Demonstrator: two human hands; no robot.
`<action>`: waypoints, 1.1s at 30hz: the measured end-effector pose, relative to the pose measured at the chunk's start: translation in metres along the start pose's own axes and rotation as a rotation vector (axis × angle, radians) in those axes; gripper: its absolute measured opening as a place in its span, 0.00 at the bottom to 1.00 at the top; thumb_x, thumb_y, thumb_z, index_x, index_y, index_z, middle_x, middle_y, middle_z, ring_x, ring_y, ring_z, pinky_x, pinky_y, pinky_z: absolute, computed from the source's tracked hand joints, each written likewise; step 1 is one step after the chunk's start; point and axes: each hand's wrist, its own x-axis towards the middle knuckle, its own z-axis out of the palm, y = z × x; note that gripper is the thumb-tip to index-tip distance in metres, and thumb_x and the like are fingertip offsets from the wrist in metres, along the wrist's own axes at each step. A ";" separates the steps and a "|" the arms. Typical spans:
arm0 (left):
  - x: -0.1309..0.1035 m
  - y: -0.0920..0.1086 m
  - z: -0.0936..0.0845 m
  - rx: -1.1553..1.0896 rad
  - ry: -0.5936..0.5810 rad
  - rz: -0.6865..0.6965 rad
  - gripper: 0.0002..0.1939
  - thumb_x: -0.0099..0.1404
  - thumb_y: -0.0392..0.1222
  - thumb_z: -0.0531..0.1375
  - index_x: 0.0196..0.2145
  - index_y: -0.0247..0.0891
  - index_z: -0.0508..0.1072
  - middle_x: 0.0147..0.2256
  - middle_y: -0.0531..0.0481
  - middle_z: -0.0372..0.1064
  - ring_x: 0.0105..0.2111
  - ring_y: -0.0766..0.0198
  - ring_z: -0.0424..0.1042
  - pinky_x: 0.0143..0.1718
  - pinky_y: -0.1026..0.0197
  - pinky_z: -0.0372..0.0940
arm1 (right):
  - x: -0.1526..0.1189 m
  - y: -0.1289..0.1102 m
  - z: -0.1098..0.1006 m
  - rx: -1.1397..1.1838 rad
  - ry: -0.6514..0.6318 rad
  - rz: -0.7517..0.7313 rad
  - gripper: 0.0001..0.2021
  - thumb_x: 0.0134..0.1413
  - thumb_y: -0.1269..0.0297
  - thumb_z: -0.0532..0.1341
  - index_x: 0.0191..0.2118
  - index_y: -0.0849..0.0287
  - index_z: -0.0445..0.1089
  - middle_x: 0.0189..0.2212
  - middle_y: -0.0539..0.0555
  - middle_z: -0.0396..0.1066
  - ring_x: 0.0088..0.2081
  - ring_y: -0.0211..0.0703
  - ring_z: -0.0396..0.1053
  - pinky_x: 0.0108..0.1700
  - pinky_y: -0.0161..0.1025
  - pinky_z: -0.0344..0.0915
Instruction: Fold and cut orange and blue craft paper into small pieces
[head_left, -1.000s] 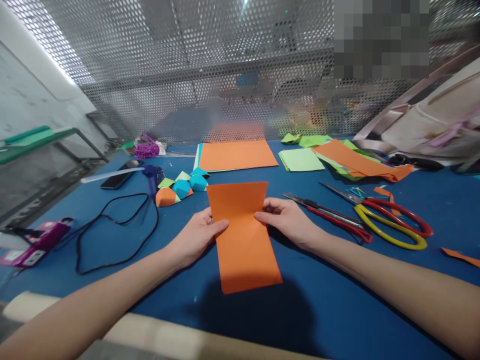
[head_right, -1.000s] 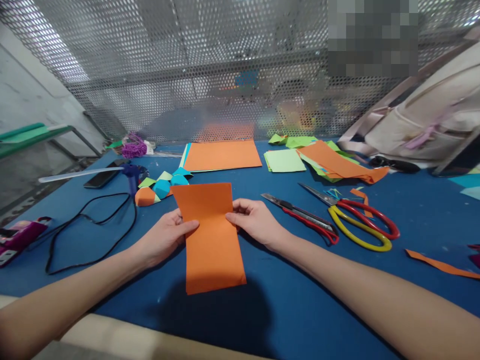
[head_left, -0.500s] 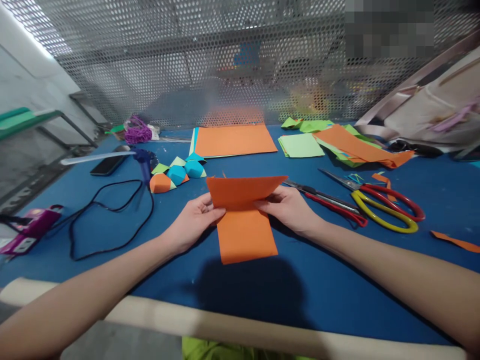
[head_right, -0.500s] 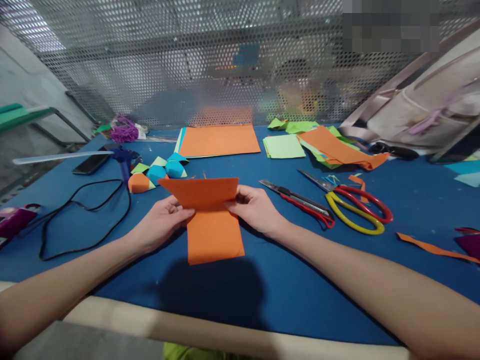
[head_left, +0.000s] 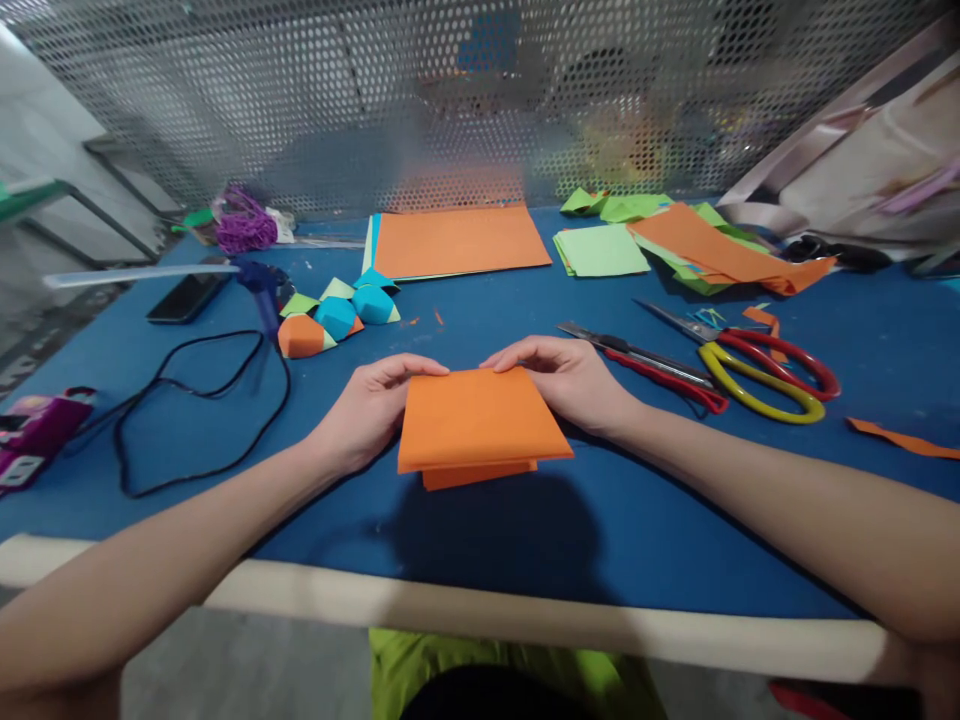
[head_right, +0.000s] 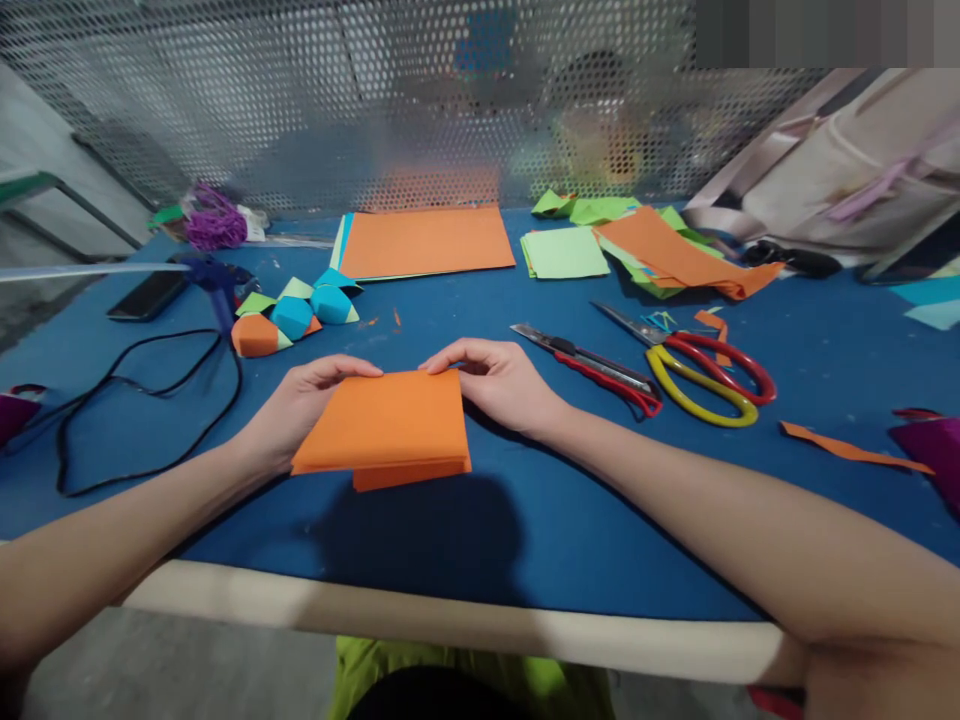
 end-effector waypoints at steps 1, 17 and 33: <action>0.000 0.001 0.001 -0.011 -0.003 -0.001 0.12 0.42 0.40 0.73 0.26 0.37 0.79 0.27 0.52 0.77 0.26 0.67 0.73 0.27 0.67 0.66 | 0.000 0.000 0.000 0.003 0.002 0.009 0.09 0.43 0.60 0.72 0.30 0.57 0.77 0.35 0.53 0.79 0.38 0.42 0.75 0.45 0.42 0.71; 0.014 0.001 -0.013 -0.229 0.095 0.105 0.12 0.51 0.32 0.69 0.36 0.36 0.78 0.37 0.49 0.79 0.39 0.58 0.78 0.43 0.59 0.74 | 0.001 -0.010 0.002 0.223 -0.110 0.385 0.16 0.43 0.65 0.72 0.39 0.61 0.70 0.19 0.44 0.71 0.20 0.34 0.69 0.26 0.35 0.72; 0.019 0.002 -0.022 -0.264 0.143 0.073 0.16 0.55 0.29 0.65 0.43 0.37 0.77 0.45 0.47 0.79 0.42 0.59 0.79 0.42 0.61 0.76 | 0.005 -0.006 -0.005 0.268 -0.204 0.322 0.19 0.40 0.73 0.70 0.43 0.63 0.70 0.28 0.49 0.77 0.27 0.37 0.75 0.35 0.37 0.73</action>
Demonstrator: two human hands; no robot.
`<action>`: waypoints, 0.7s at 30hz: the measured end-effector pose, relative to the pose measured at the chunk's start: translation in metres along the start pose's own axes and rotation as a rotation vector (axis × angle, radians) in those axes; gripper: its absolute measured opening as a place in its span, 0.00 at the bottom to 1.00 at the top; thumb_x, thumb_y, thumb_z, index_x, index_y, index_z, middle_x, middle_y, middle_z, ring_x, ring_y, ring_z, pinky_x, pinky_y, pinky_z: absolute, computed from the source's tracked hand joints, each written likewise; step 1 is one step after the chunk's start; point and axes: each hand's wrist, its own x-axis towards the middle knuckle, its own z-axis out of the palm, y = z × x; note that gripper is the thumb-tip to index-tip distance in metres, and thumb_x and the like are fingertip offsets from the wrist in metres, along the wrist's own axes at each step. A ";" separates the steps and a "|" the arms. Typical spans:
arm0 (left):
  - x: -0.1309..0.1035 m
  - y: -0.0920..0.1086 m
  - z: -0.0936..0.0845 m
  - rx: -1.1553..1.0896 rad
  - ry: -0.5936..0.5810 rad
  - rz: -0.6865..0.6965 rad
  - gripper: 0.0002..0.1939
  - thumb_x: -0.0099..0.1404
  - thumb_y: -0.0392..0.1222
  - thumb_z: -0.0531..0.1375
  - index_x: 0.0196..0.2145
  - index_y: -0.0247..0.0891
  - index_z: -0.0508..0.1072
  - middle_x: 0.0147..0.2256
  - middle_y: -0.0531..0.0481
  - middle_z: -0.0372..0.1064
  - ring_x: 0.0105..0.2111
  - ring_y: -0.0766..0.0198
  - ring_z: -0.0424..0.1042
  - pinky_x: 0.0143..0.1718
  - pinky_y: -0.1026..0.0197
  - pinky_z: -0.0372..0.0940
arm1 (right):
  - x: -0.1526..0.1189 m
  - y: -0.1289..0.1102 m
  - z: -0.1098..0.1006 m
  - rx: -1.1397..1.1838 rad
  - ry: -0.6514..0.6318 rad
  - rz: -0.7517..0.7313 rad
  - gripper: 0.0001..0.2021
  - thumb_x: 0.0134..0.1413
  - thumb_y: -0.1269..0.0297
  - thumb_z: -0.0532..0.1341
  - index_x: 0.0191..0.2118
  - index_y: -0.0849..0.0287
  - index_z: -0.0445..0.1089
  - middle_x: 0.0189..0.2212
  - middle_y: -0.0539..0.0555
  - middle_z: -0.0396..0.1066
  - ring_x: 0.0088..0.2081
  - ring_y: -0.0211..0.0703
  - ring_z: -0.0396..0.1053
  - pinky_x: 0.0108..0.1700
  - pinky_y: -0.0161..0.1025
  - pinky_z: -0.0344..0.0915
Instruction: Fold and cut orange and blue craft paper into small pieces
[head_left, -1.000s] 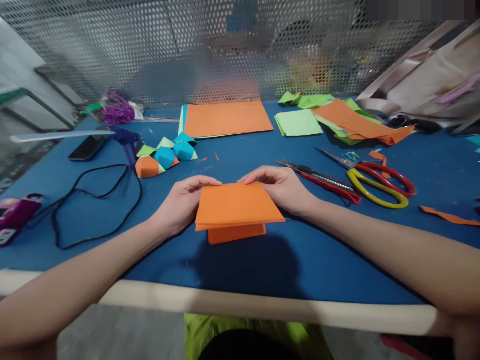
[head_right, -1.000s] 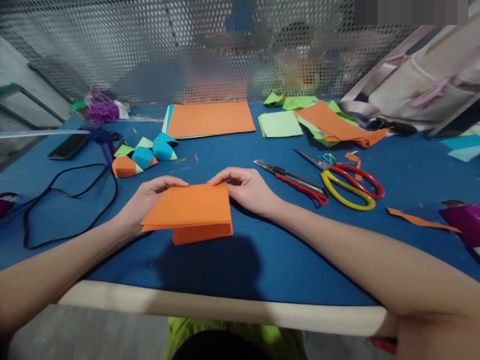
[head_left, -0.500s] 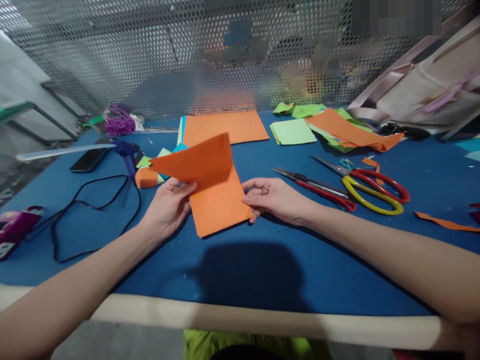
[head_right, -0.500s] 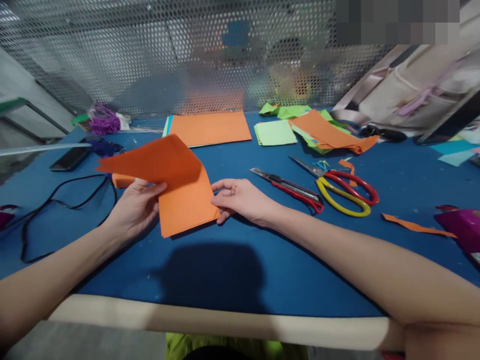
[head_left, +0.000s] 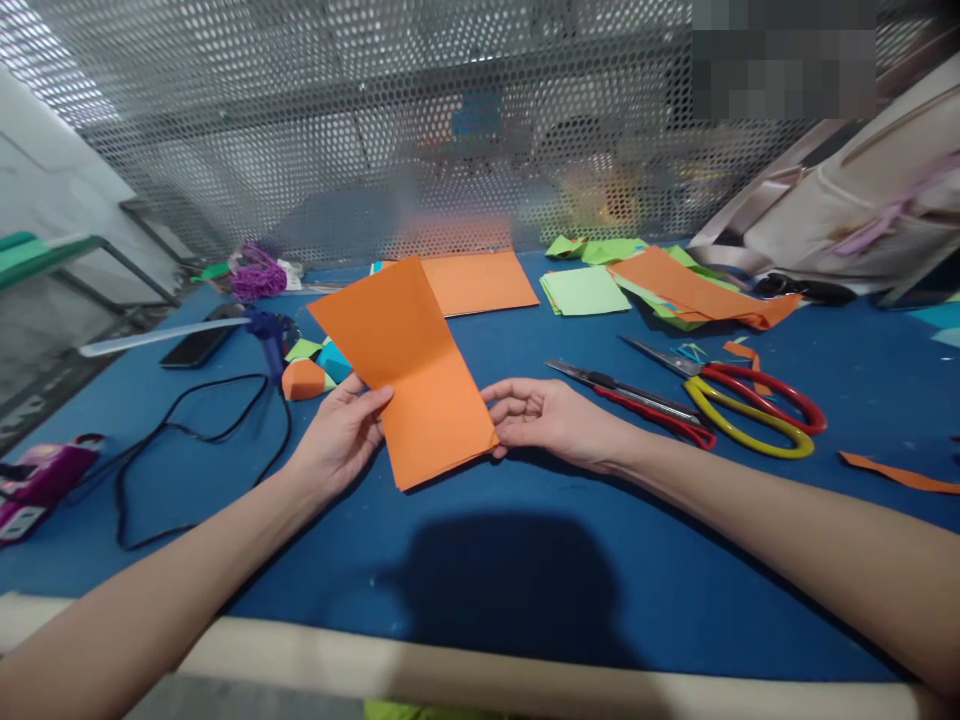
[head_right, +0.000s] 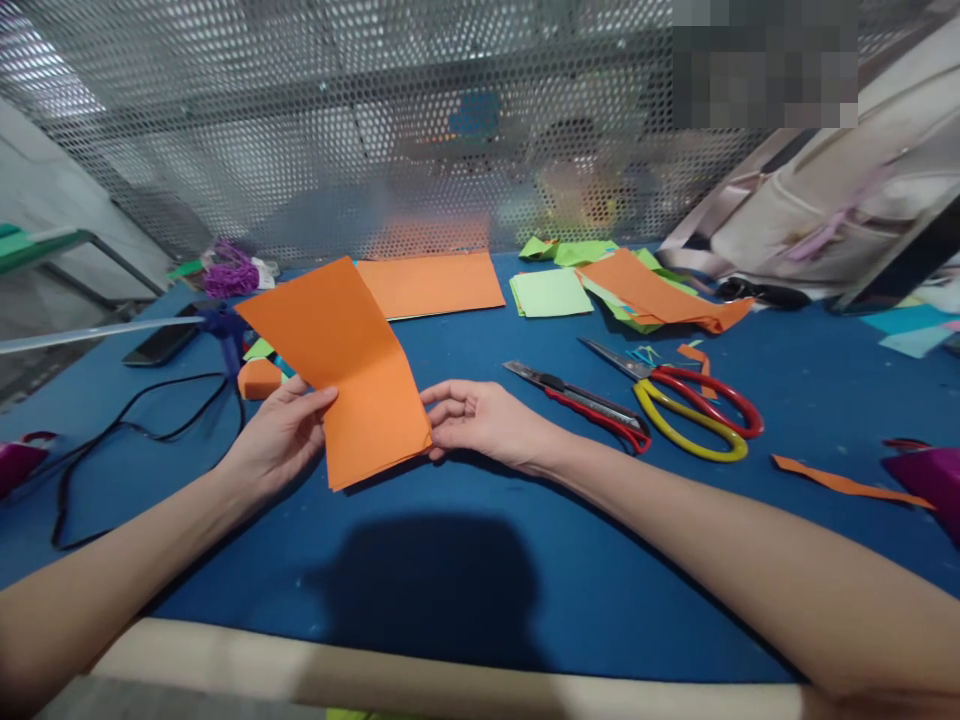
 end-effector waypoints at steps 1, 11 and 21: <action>0.000 0.000 0.000 0.004 -0.007 -0.001 0.17 0.56 0.29 0.65 0.44 0.38 0.76 0.45 0.46 0.79 0.42 0.59 0.79 0.41 0.61 0.77 | 0.000 0.001 0.000 -0.004 0.010 -0.006 0.19 0.41 0.72 0.70 0.43 0.63 0.70 0.27 0.49 0.77 0.27 0.36 0.75 0.34 0.37 0.72; 0.001 0.000 0.000 -0.012 -0.015 -0.002 0.21 0.57 0.28 0.63 0.49 0.39 0.75 0.46 0.46 0.78 0.41 0.59 0.80 0.42 0.60 0.77 | -0.007 -0.004 0.007 -0.200 0.040 -0.249 0.15 0.45 0.71 0.68 0.39 0.56 0.65 0.36 0.48 0.71 0.27 0.32 0.71 0.31 0.35 0.70; 0.003 -0.001 0.000 -0.011 -0.005 -0.033 0.25 0.57 0.27 0.62 0.53 0.39 0.72 0.47 0.46 0.78 0.41 0.60 0.80 0.41 0.62 0.77 | -0.011 -0.002 0.002 -0.667 0.072 -0.606 0.04 0.55 0.69 0.65 0.34 0.55 0.78 0.50 0.60 0.71 0.51 0.48 0.72 0.49 0.47 0.70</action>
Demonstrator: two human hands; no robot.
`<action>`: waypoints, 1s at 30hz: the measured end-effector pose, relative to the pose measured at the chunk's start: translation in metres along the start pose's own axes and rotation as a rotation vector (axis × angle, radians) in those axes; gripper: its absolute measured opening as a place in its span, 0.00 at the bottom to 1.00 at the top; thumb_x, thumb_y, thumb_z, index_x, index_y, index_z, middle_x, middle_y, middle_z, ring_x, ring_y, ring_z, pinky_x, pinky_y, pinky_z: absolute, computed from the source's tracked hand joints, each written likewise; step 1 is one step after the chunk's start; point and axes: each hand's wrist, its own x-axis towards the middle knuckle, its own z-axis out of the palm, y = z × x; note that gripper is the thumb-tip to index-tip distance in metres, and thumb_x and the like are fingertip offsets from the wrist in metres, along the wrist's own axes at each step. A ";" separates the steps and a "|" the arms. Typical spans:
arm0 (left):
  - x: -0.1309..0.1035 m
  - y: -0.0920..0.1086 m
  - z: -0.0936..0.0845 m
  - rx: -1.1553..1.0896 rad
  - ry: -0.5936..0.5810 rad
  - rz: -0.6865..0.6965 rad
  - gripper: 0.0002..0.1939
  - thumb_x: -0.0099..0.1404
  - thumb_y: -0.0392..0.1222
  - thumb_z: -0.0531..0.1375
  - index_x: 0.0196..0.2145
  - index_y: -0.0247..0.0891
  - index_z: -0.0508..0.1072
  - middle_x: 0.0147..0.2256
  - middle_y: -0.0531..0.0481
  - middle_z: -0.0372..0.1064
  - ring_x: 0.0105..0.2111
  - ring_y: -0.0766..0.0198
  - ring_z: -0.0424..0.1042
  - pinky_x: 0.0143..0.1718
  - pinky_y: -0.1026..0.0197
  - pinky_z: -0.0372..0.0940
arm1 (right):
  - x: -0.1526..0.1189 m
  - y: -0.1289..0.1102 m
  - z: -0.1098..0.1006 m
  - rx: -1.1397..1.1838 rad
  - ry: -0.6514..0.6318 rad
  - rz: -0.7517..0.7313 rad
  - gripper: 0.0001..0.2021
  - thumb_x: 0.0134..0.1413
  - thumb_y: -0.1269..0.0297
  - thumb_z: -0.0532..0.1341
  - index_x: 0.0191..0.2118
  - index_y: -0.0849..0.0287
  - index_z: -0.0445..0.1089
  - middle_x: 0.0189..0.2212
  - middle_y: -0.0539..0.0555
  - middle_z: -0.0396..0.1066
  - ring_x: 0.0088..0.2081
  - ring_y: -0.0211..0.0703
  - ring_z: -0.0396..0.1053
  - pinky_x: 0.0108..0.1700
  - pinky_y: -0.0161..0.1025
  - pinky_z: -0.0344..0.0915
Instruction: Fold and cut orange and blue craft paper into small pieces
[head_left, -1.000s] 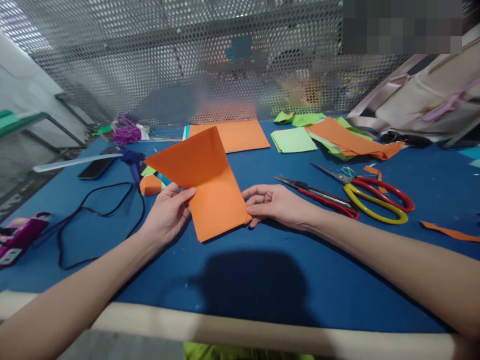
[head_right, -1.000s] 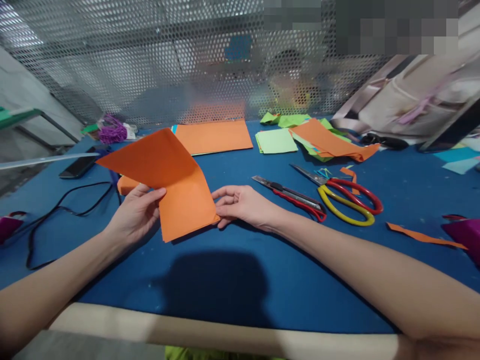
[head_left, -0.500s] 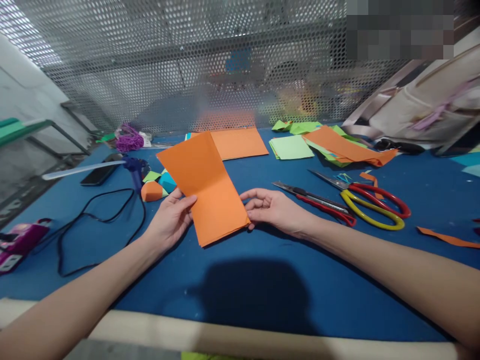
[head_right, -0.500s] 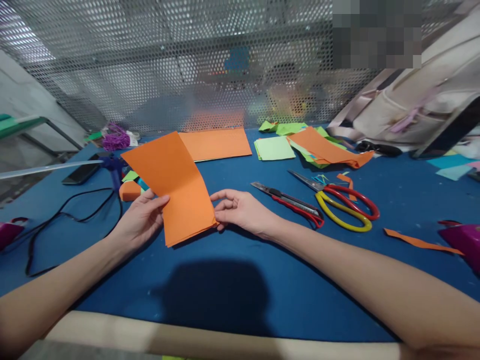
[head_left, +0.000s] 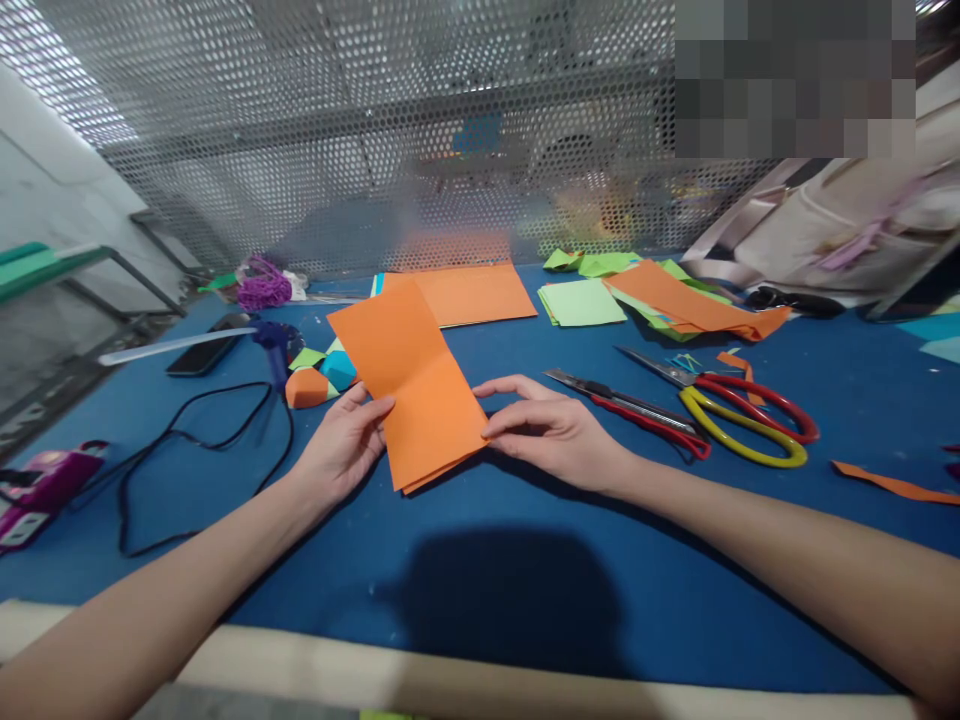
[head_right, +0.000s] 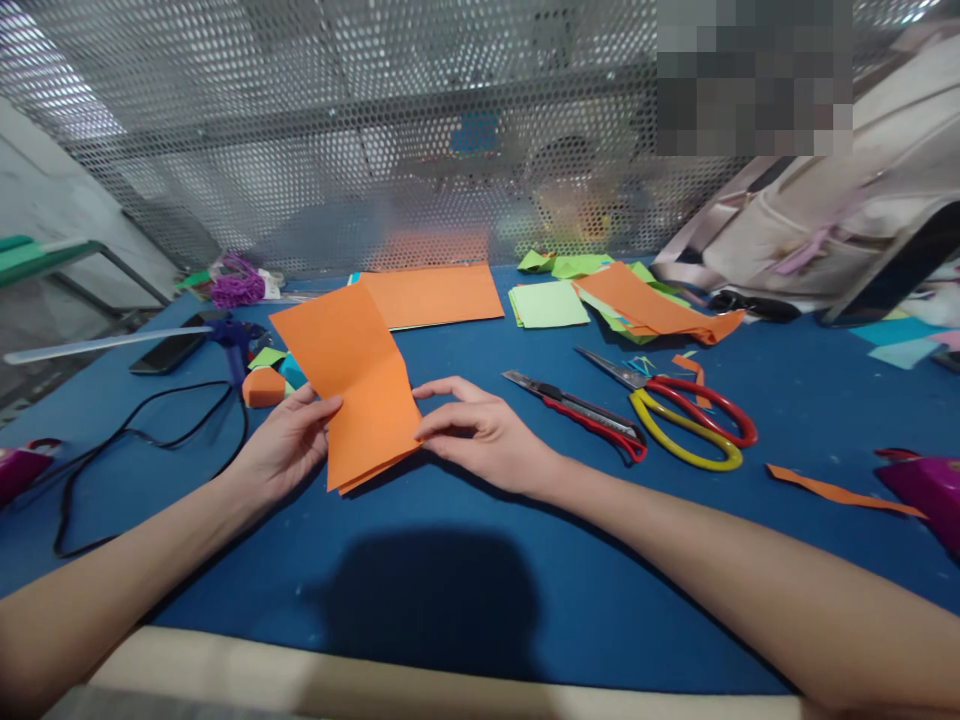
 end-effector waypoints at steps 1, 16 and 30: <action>0.000 0.000 0.001 -0.003 0.000 -0.001 0.25 0.57 0.27 0.62 0.52 0.39 0.73 0.47 0.45 0.78 0.41 0.60 0.80 0.40 0.63 0.77 | 0.000 0.000 0.000 -0.002 -0.001 -0.009 0.04 0.55 0.69 0.65 0.34 0.54 0.79 0.50 0.60 0.72 0.51 0.48 0.71 0.50 0.47 0.69; -0.003 0.002 -0.001 0.057 0.077 0.169 0.17 0.55 0.34 0.67 0.44 0.39 0.76 0.45 0.48 0.79 0.42 0.59 0.79 0.41 0.62 0.75 | 0.005 0.002 0.010 0.732 0.099 0.565 0.15 0.48 0.56 0.71 0.37 0.58 0.69 0.35 0.51 0.75 0.32 0.39 0.77 0.39 0.41 0.75; -0.012 0.008 0.010 0.104 0.127 0.125 0.12 0.55 0.36 0.69 0.39 0.45 0.79 0.41 0.59 0.80 0.31 0.68 0.75 0.24 0.72 0.68 | 0.010 -0.004 0.011 0.689 -0.055 0.782 0.12 0.51 0.64 0.70 0.26 0.64 0.69 0.24 0.54 0.75 0.24 0.40 0.76 0.22 0.33 0.73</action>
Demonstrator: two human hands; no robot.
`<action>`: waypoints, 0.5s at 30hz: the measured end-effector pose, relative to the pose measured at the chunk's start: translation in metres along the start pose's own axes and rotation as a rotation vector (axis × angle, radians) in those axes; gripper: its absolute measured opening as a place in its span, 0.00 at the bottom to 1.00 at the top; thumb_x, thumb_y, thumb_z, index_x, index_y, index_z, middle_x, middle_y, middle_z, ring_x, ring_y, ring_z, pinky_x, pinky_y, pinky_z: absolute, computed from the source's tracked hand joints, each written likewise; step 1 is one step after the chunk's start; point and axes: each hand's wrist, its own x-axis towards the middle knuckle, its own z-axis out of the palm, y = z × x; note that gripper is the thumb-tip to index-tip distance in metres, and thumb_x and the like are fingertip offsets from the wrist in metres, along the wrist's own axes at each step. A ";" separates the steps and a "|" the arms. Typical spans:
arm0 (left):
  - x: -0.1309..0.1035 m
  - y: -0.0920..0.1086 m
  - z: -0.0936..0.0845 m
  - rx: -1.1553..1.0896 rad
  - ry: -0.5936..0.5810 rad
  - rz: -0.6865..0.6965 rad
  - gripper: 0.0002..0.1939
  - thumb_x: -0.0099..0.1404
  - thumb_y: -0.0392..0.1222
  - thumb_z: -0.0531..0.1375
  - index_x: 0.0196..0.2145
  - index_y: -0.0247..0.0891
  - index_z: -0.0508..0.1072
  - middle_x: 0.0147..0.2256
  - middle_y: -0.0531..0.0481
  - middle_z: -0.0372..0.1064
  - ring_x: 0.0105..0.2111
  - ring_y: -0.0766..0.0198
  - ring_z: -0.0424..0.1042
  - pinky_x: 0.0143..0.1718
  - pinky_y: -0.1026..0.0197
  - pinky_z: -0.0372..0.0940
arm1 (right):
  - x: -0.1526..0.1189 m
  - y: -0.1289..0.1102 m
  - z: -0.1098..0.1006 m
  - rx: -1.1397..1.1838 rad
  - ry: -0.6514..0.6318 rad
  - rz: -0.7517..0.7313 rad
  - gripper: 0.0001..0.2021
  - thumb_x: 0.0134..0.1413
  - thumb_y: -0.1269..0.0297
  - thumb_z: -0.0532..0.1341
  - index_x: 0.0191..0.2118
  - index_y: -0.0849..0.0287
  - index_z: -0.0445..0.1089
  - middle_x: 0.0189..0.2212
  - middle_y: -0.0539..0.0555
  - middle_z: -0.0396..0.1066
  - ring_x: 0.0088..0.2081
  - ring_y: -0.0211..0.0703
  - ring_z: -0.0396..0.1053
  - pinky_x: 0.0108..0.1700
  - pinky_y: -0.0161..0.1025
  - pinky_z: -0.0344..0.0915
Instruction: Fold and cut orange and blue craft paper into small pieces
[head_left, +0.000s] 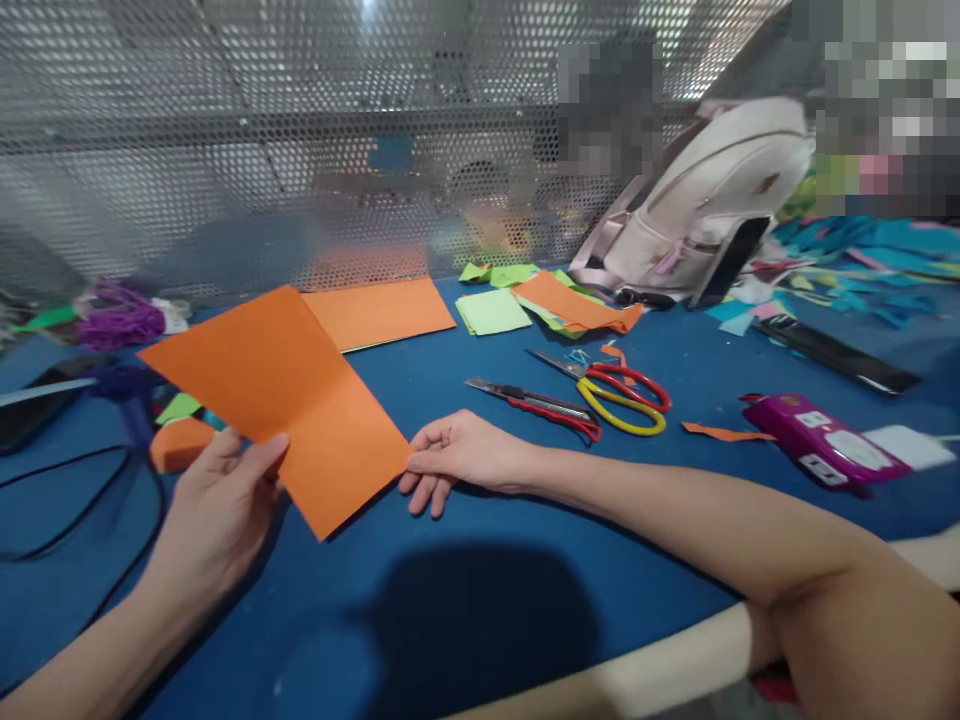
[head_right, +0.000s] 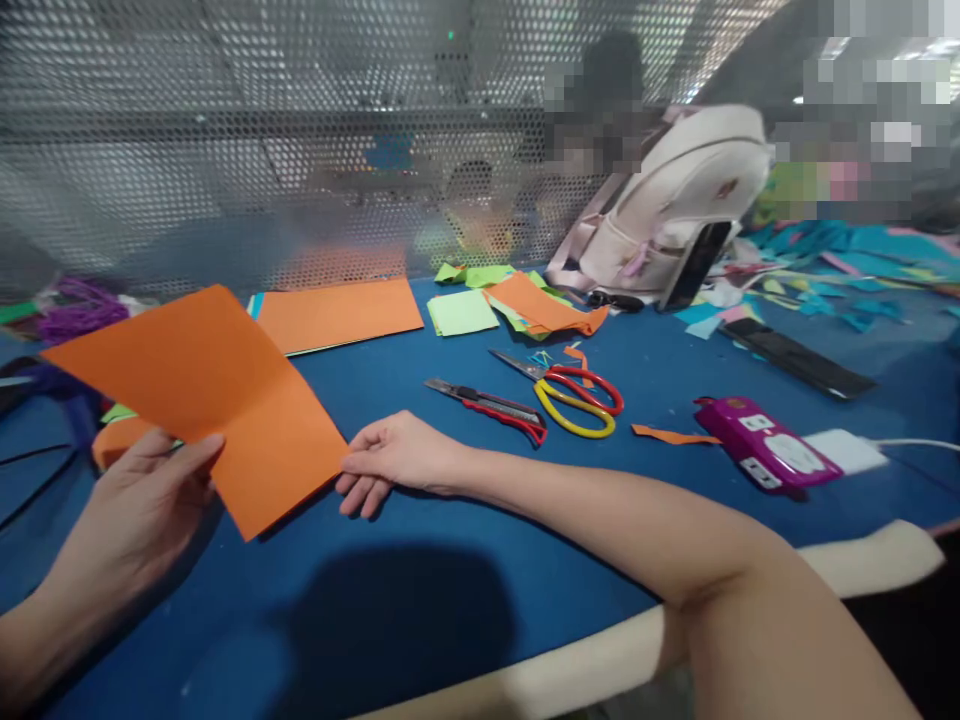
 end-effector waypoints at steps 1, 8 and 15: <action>0.000 0.001 0.001 0.004 0.008 -0.004 0.12 0.56 0.36 0.69 0.39 0.46 0.79 0.43 0.59 0.79 0.33 0.66 0.76 0.26 0.71 0.70 | 0.000 -0.002 -0.001 -0.001 -0.004 0.014 0.11 0.52 0.66 0.69 0.26 0.65 0.69 0.24 0.54 0.76 0.24 0.40 0.76 0.23 0.33 0.73; -0.001 0.002 0.007 0.061 0.059 0.034 0.12 0.53 0.35 0.69 0.37 0.42 0.79 0.44 0.56 0.78 0.33 0.66 0.74 0.26 0.71 0.71 | 0.002 -0.008 -0.004 -0.002 0.004 0.115 0.09 0.53 0.73 0.68 0.25 0.65 0.68 0.21 0.53 0.75 0.22 0.39 0.75 0.22 0.32 0.73; 0.000 -0.003 0.002 0.122 0.035 0.215 0.09 0.58 0.32 0.65 0.36 0.42 0.78 0.39 0.57 0.77 0.33 0.70 0.72 0.31 0.72 0.71 | -0.001 -0.017 -0.004 0.006 0.043 0.136 0.07 0.56 0.78 0.63 0.27 0.65 0.69 0.21 0.50 0.74 0.20 0.37 0.74 0.21 0.32 0.73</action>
